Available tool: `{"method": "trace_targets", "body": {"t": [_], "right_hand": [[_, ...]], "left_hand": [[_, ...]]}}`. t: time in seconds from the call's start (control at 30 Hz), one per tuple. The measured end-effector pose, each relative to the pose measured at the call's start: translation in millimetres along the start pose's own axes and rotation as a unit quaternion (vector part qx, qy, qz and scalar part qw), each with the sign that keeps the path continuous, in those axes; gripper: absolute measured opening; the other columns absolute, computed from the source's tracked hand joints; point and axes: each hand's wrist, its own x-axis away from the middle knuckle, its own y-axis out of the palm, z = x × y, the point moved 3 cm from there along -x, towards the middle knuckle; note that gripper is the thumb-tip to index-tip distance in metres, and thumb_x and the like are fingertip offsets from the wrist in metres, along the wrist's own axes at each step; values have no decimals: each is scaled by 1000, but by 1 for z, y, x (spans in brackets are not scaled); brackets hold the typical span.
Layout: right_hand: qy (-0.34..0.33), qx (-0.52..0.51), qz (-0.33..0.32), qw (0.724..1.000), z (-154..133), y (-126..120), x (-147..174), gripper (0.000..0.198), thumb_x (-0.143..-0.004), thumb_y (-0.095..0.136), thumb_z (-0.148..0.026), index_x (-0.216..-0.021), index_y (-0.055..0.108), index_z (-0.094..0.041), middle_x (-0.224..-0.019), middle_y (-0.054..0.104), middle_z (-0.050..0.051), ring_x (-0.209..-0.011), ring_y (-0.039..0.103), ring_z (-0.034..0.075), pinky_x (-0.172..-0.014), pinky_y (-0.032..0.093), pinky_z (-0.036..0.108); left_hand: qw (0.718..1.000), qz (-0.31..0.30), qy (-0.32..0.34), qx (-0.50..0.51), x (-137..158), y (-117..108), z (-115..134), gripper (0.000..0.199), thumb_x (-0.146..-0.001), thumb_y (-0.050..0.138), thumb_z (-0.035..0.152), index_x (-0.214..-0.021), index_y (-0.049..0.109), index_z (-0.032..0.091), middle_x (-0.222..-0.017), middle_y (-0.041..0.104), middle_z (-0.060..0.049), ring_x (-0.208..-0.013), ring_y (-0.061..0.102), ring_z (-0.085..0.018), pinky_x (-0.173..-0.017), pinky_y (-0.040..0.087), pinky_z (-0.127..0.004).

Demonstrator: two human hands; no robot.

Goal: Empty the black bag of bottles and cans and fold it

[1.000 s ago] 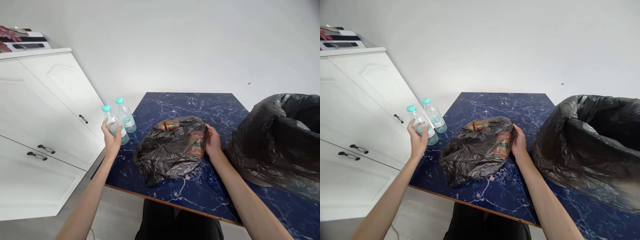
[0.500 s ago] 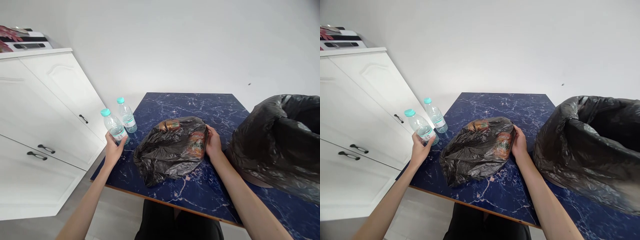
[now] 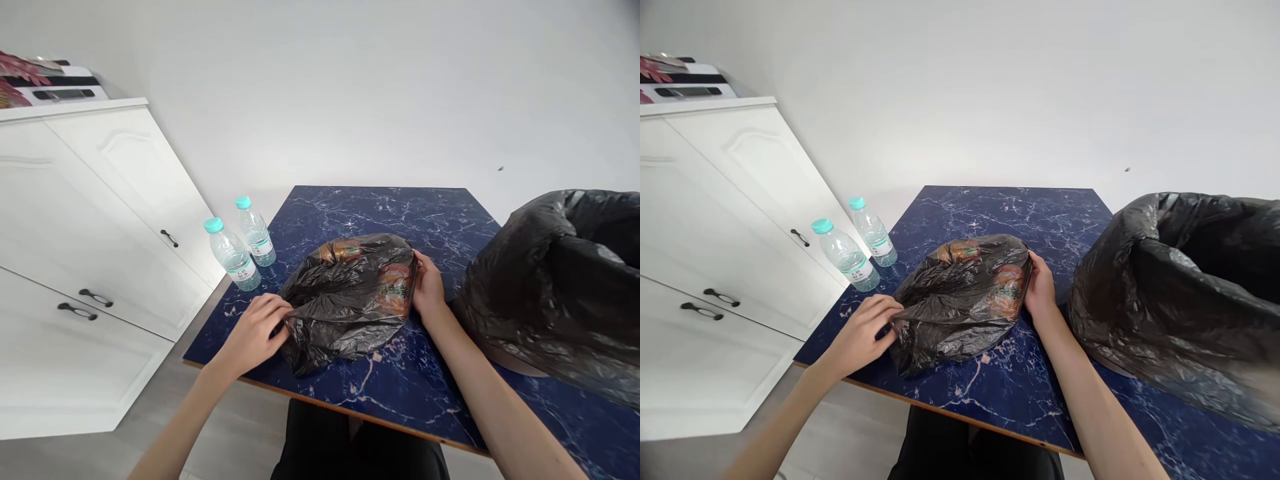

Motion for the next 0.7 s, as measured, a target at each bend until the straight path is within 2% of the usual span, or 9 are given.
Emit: {"method": "trace_targets", "body": {"t": [0.1, 0.17, 0.27, 0.33, 0.4, 0.53, 0.63, 0.7], "right_hand": [[3, 1, -1, 1000, 0, 1, -1, 11, -86, 67, -27, -89, 77, -24, -82, 82, -3, -78, 79, 22, -87, 67, 37], [5, 1, -2, 1000, 0, 1, -1, 12, -85, 67, -28, -90, 77, -24, -83, 83, -2, -83, 80, 23, -88, 67, 37], [9, 2, -8, 1000, 0, 2, -1, 12, -83, 69, -29, -90, 77, -24, -86, 83, 0, -90, 81, 25, -89, 67, 39], [10, 5, -14, 1000, 1, 3, 0, 12, -82, 71, -30, -90, 77, -24, -87, 83, 0, -93, 81, 27, -90, 67, 41], [8, 9, -18, 1000, 1, 4, 0, 10, -81, 72, -31, -88, 76, -25, -86, 83, 0, -95, 81, 29, -90, 67, 43], [0, 22, -19, 1000, 0, 4, -1, 9, -79, 73, -32, -85, 74, -25, -85, 82, 0, -95, 81, 29, -90, 67, 44], [-8, 40, -13, 999, -1, 4, -2, 11, -77, 73, -33, -84, 75, -25, -83, 81, 0, -94, 81, 29, -91, 66, 44], [-13, 56, -8, 998, -1, 4, -3, 14, -77, 73, -35, -86, 75, -25, -83, 81, 0, -92, 80, 29, -90, 65, 44]], "left_hand": [[996, -84, 10, 13, -4, 10, 17, 17, -103, 61, 20, -112, 76, 18, -124, 73, -12, -124, 63, -31, -108, 53, -47], [993, -117, 17, 25, -5, 16, 30, 18, -102, 64, 22, -113, 78, 19, -130, 72, -12, -128, 62, -32, -115, 52, -49], [988, -152, 32, 25, -4, 26, 46, 28, -100, 62, 20, -124, 78, 20, -142, 69, -14, -137, 60, -34, -123, 47, -53], [984, -173, 29, 24, -4, 34, 51, 36, -99, 58, 15, -130, 77, 19, -142, 71, -14, -146, 56, -35, -127, 43, -55], [980, -193, 29, 38, -4, 42, 54, 42, -99, 53, 12, -132, 77, 22, -134, 77, -10, -152, 51, -34, -133, 36, -56], [970, -211, -5, 119, -13, 58, 56, 43, -101, 54, 18, -136, 76, 29, -131, 80, -4, -152, 54, -31, -136, 28, -56], [961, -195, -71, 184, -25, 72, 59, 39, -102, 59, 29, -137, 75, 26, -123, 83, -6, -141, 64, -34, -133, 32, -56], [958, -170, -107, 204, -31, 83, 61, 43, -104, 60, 40, -143, 70, 26, -123, 83, -7, -139, 65, -34, -130, 38, -56]]}}
